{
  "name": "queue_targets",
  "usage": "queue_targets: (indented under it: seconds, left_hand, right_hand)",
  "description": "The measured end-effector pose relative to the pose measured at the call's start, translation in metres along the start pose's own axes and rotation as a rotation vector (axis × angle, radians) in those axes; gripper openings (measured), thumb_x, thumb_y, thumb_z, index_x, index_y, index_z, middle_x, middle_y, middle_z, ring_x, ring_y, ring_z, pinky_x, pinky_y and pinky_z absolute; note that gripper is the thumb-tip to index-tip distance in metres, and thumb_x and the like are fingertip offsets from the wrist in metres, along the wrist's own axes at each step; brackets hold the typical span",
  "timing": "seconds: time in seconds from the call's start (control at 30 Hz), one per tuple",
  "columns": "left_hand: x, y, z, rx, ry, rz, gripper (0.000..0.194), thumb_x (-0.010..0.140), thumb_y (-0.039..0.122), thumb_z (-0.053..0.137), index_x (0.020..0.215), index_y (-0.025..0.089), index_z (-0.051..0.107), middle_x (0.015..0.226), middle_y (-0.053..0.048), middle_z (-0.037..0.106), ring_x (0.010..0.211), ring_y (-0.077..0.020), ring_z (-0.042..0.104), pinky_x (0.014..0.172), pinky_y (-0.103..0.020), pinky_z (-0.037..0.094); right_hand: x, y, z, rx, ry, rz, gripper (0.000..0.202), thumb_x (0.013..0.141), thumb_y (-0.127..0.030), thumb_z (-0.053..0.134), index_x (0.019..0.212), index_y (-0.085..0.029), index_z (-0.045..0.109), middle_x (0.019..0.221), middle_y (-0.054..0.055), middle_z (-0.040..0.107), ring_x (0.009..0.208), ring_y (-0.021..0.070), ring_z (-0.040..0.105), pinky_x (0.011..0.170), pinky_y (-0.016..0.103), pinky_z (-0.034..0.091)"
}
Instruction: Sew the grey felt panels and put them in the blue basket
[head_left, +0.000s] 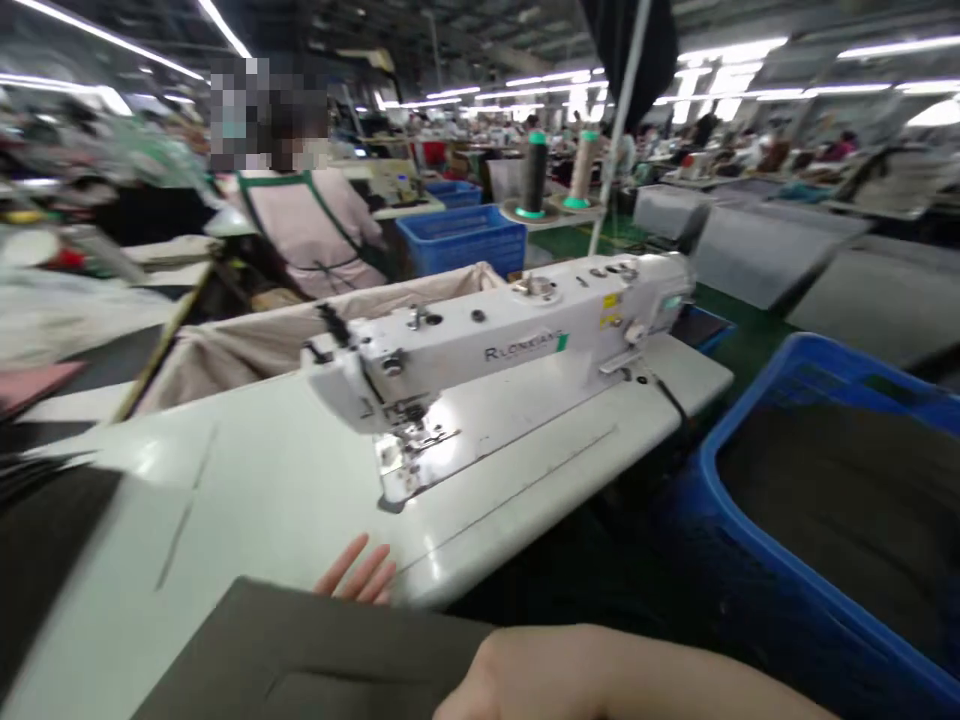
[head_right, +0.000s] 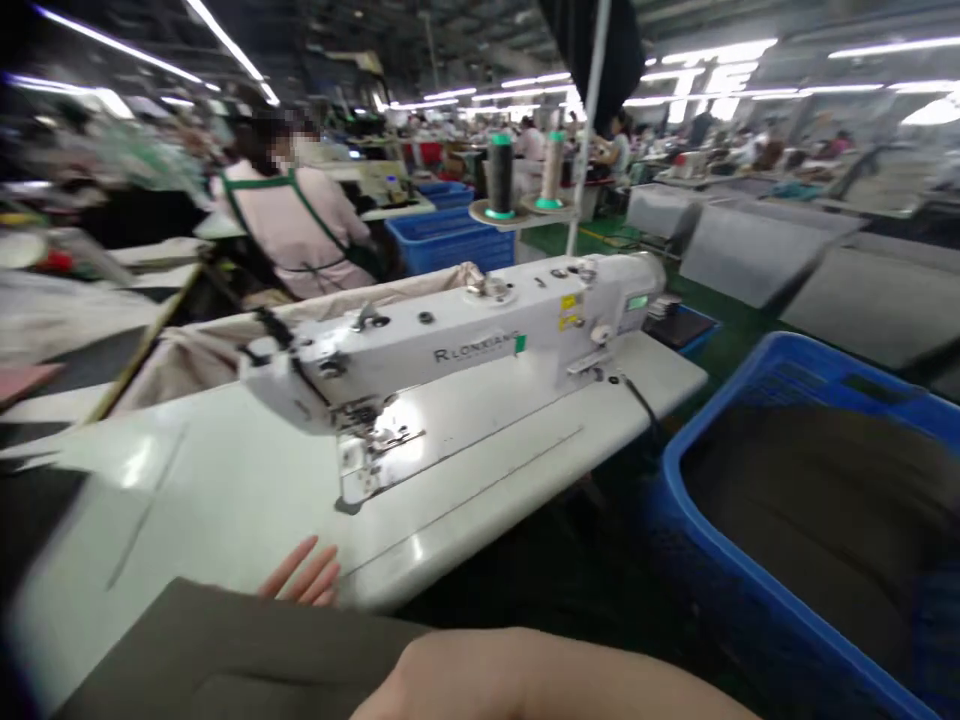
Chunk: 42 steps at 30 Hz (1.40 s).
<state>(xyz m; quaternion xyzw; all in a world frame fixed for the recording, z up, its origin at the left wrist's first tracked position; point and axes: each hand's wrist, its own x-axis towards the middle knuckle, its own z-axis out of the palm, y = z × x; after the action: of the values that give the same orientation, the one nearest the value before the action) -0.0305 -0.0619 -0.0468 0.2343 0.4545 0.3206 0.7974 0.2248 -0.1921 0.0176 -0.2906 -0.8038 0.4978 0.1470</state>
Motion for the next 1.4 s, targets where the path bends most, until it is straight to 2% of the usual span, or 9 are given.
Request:
queue_targets:
  seconds: [0.17,0.23,0.33,0.43,0.57,0.73,0.83,1.0,1.4]
  left_hand:
    - [-0.076,0.043,-0.061,-0.054,0.307,0.088,0.076,0.07,0.075,0.057,0.132,0.031,0.053,0.113,-0.007,0.068,0.123,-0.0378,0.051,0.094,-0.056,0.05]
    - [-0.093,0.057,-0.06,0.111,0.445,0.35,0.075,0.077,0.074,0.051,0.136,0.028,0.05,0.128,-0.009,0.06,0.129,-0.037,0.045,0.103,-0.057,0.042]
    - [-0.084,0.057,-0.044,0.821,0.674,0.838,0.068,0.084,0.059,0.058,0.142,0.028,0.041,0.148,-0.007,0.04,0.138,-0.0323,0.032,0.114,-0.053,0.028]
    - [-0.052,0.036,-0.023,1.535,0.366,0.862,0.062,0.092,0.046,0.052,0.148,0.03,0.03,0.153,-0.006,0.03,0.141,-0.0296,0.026,0.116,-0.053,0.024]
    - [-0.021,0.018,-0.001,1.858,0.262,0.891,0.061,0.094,0.042,0.049,0.149,0.027,0.027,0.154,-0.007,0.026,0.142,-0.0315,0.023,0.116,-0.056,0.022]
    - [-0.011,0.037,0.008,1.898,0.217,0.901,0.049,0.093,0.048,0.051,0.136,0.024,0.047,0.145,-0.009,0.041,0.136,-0.0326,0.034,0.112,-0.055,0.029]
    - [-0.007,0.048,0.013,1.877,0.106,0.885,0.05,0.092,0.051,0.053,0.133,0.023,0.048,0.146,-0.009,0.039,0.136,-0.0317,0.033,0.114,-0.054,0.026]
    - [0.007,0.056,0.034,1.896,-0.123,0.847,0.074,0.091,0.051,0.056,0.151,0.027,0.018,0.156,-0.005,0.022,0.143,-0.027,0.021,0.118,-0.049,0.02]
    - [0.024,0.059,0.047,1.897,-0.124,0.844,0.081,0.083,0.059,0.062,0.148,0.025,0.026,0.157,-0.003,0.019,0.144,-0.0264,0.017,0.12,-0.05,0.009]
  right_hand:
    - [0.023,-0.009,0.002,0.011,0.088,0.067,0.026,0.089,-0.027,0.054,0.111,-0.022,0.067,0.089,0.0,0.071,0.076,0.0128,0.065,0.065,0.015,0.043]
    - [0.033,-0.012,0.002,-0.035,0.11,0.094,0.028,0.085,-0.019,0.054,0.11,-0.021,0.067,0.091,0.002,0.072,0.077,0.0143,0.066,0.066,0.017,0.044]
    - [0.05,-0.014,-0.002,-0.07,0.074,0.055,0.027,0.086,-0.018,0.054,0.11,-0.019,0.067,0.093,0.002,0.072,0.08,0.0156,0.067,0.071,0.019,0.046]
    - [0.068,-0.007,-0.02,-0.055,0.078,-0.018,0.025,0.092,-0.034,0.055,0.11,-0.022,0.068,0.097,0.001,0.072,0.083,0.0145,0.067,0.074,0.019,0.047]
    - [0.09,0.024,-0.07,-0.335,0.395,0.089,0.041,0.097,-0.028,0.046,0.137,-0.025,0.049,0.131,0.005,0.059,0.112,0.02,0.059,0.093,0.03,0.046]
    - [0.093,0.069,-0.112,-0.73,0.383,0.307,0.06,0.09,-0.019,0.05,0.146,-0.033,0.035,0.149,0.0,0.041,0.106,0.0253,0.063,0.086,0.038,0.052]
    - [0.083,0.083,-0.109,-0.767,0.426,0.307,0.058,0.089,-0.018,0.049,0.145,-0.03,0.039,0.149,-0.001,0.04,0.108,0.0237,0.062,0.091,0.037,0.05]
    - [0.076,0.094,-0.1,-0.771,0.529,0.286,0.051,0.09,-0.016,0.047,0.14,-0.024,0.045,0.147,0.001,0.043,0.119,0.0227,0.055,0.098,0.037,0.047]
    - [0.081,0.093,-0.105,-0.819,0.457,0.316,0.055,0.09,-0.018,0.047,0.144,-0.029,0.041,0.149,0.001,0.041,0.113,0.0219,0.059,0.088,0.033,0.051]
